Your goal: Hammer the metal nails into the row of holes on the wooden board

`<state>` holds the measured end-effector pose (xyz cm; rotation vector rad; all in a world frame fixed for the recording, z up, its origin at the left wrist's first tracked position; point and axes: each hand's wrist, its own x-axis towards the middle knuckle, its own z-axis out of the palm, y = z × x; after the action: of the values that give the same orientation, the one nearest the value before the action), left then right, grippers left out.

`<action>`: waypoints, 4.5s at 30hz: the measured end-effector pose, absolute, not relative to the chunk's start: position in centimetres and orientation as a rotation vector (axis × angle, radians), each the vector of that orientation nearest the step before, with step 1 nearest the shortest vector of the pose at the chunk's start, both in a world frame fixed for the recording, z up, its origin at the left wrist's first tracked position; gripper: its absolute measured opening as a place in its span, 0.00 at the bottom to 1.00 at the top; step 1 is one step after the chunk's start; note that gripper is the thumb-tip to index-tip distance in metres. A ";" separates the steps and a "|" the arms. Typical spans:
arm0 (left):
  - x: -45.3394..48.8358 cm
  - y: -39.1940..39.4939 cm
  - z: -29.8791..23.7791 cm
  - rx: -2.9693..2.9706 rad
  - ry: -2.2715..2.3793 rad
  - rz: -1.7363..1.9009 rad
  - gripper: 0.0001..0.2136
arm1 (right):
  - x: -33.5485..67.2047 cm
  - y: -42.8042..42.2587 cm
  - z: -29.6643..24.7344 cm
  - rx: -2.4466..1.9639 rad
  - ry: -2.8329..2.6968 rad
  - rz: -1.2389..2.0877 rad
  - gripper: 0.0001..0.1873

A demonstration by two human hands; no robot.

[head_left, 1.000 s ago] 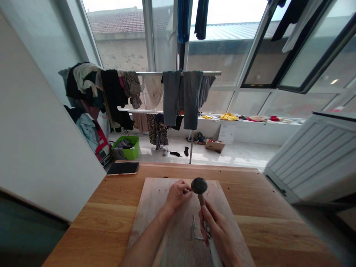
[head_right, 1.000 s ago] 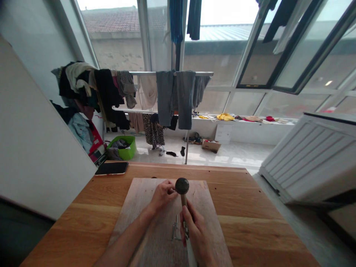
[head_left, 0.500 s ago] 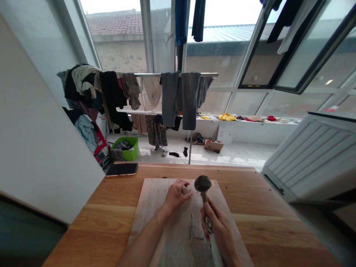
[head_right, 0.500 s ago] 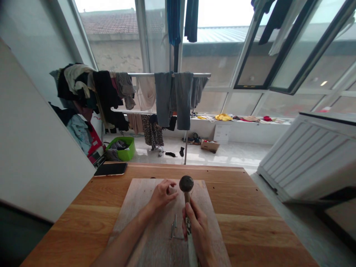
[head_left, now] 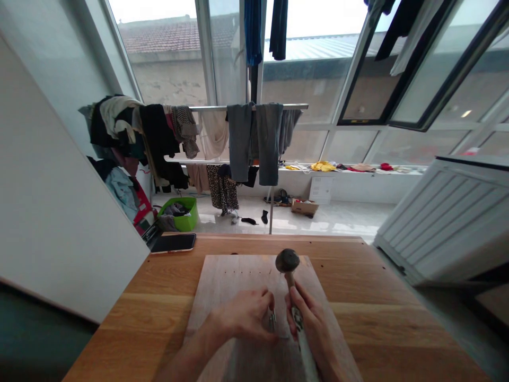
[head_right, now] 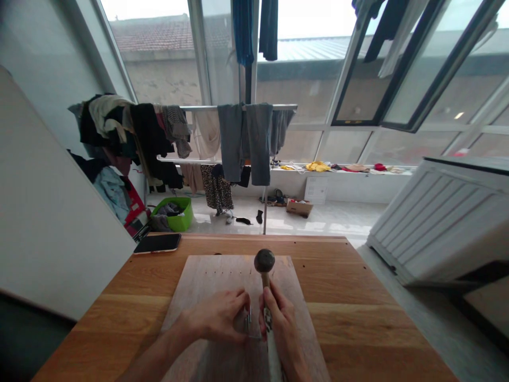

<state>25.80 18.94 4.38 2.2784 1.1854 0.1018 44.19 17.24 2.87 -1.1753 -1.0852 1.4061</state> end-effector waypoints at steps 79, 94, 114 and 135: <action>24.9 24.4 -0.2 1.758 1.530 0.991 0.05 | 41.7 17.4 1.6 -1.150 -1.136 1.540 0.24; 24.9 24.5 -0.3 1.816 1.533 0.968 0.07 | 41.6 17.4 0.6 -1.175 -1.164 1.551 0.28; 24.7 24.5 -0.7 1.807 1.477 1.008 0.05 | 41.6 17.4 0.6 -1.156 -1.107 1.575 0.28; 24.7 24.5 -0.5 1.818 1.498 0.993 0.06 | 41.5 17.0 1.1 -1.146 -1.101 1.551 0.25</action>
<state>24.71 24.51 -0.47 1.8178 1.4983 0.9926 41.49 16.96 1.14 -1.1460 -1.1014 1.5514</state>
